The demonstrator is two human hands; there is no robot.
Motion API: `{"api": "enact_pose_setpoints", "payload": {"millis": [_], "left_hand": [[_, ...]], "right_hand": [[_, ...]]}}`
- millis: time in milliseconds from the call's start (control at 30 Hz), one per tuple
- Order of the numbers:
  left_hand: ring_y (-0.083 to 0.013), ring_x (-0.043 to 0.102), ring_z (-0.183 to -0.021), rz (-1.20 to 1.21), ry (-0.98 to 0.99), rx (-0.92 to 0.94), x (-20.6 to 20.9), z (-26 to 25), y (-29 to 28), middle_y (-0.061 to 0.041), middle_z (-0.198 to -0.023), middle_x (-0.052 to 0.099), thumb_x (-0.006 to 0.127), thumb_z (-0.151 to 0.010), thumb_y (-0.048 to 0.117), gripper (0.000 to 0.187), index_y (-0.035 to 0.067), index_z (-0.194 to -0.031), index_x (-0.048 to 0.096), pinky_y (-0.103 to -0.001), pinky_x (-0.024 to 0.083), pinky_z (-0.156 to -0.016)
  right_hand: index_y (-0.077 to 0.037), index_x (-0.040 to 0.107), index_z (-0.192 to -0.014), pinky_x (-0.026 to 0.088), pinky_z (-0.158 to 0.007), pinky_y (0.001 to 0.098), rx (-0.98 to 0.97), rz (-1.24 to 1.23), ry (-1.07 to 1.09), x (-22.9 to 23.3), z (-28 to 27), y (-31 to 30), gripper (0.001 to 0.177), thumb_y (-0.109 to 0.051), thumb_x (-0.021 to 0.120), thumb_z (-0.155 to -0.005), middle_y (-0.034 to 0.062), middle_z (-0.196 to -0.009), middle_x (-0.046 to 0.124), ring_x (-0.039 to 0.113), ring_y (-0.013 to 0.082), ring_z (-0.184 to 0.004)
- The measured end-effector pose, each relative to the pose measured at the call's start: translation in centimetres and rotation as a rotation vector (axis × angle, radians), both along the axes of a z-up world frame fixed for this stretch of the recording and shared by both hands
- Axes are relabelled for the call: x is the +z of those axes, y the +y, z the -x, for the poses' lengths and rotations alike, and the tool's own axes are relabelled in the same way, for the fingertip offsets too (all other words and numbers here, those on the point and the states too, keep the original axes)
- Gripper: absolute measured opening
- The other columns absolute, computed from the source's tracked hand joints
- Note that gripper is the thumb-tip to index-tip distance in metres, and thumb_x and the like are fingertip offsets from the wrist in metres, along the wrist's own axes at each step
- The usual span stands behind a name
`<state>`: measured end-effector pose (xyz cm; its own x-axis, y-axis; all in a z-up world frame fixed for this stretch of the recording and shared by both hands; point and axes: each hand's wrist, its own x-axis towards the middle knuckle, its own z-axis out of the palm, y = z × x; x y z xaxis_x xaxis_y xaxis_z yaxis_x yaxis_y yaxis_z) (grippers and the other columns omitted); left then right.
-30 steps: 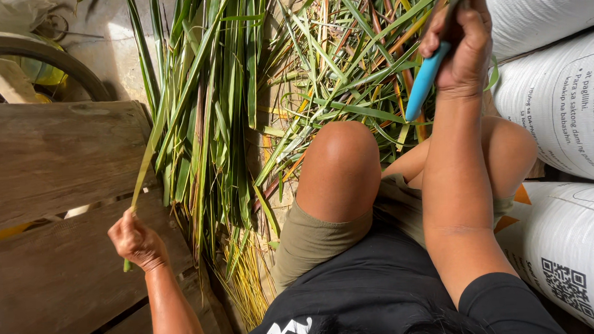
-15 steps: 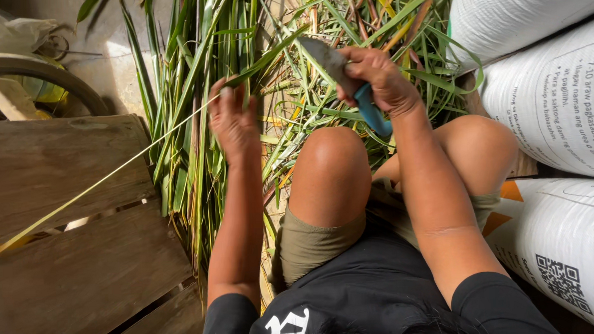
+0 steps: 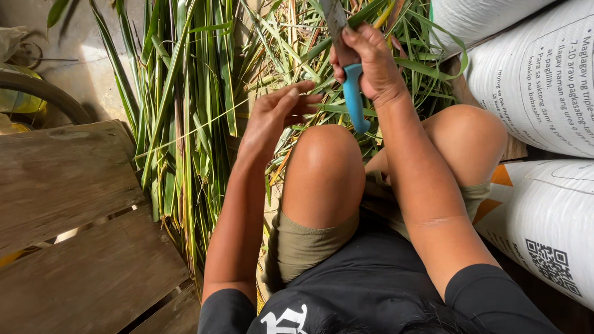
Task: The person strips the central ribs or fibers from long green leaves using a knife while sitting on the floor.
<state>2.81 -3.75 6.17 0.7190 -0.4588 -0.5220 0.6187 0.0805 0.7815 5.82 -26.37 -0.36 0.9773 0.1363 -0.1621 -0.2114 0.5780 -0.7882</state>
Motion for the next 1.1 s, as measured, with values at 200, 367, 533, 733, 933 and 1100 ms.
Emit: {"api": "enact_pose_setpoints", "payload": {"millis": [200,367,533,733,933,1100], "left_hand": [[-0.0276,0.064,-0.114,-1.114,-1.339,0.16,-6.0,-0.7,3.8,-0.008,-0.126,0.072,0.061,-0.106,0.017,0.027,0.013,-0.132,0.066,-0.043,0.054,-0.094],[-0.0059,0.056,-0.055,-0.608,-0.744,-0.042,-3.8,-0.3,2.7,0.001,-0.071,0.07,0.056,-0.104,0.02,0.023,0.013,-0.112,0.077,-0.023,0.045,-0.047],[-0.0052,0.053,-0.055,-0.427,-0.674,0.152,-6.5,-1.1,2.2,0.002,-0.069,0.065,0.055,-0.105,0.011,0.02,0.011,-0.099,0.074,-0.022,0.042,-0.05],[-0.0061,0.039,-0.051,-0.477,-0.674,0.169,-6.0,-1.3,1.9,0.003,-0.061,0.055,0.053,-0.1,0.01,0.022,0.012,-0.082,0.065,-0.029,0.031,-0.048],[-0.0055,0.039,-0.051,-0.557,-0.75,0.112,-5.9,-0.6,2.5,0.003,-0.065,0.057,0.056,-0.103,0.01,0.02,0.011,-0.103,0.076,-0.025,0.03,-0.044],[-0.0052,0.051,-0.045,-0.783,-0.873,0.03,-6.1,1.3,4.4,-0.004,-0.075,0.075,0.058,-0.103,0.006,0.018,0.011,-0.104,0.076,-0.024,0.039,-0.035]], "right_hand": [[-0.009,0.06,-0.095,0.051,-0.051,0.033,-0.015,0.039,0.031,0.1,-0.7,-0.1,0.021,-0.028,0.067,-0.101,0.0143,-0.081,0.069,0.06,0.0211,-0.057],[-0.011,0.06,-0.095,0.053,-0.051,0.0283,0.095,0.07,0.029,2.0,-0.6,1.0,0.024,-0.032,0.07,-0.099,0.009,-0.081,0.069,0.06,0.0166,-0.058],[-0.005,0.012,-0.168,0.06,-0.05,0.0224,0.42,-0.067,0.148,1.9,0.8,3.3,0.087,-0.015,0.066,-0.1,0.0142,-0.087,0.066,0.068,0.0155,-0.069],[-0.013,0.044,-0.159,0.056,-0.047,0.0226,0.418,0.081,0.175,1.4,1.1,5.0,0.06,-0.012,0.06,-0.102,0.0141,-0.083,0.066,0.07,0.0162,-0.071],[-0.004,0.046,-0.157,0.058,-0.047,0.024,0.336,0.086,0.214,0.1,0.8,4.2,0.056,-0.007,0.058,-0.102,0.0186,-0.079,0.069,0.068,0.0167,-0.062],[-0.01,0.06,-0.15,0.055,-0.05,0.021,0.168,0.044,0.325,0.6,-0.3,1.7,0.048,-0.005,0.058,-0.102,0.0151,-0.084,0.068,0.064,0.0153,-0.066]]}}
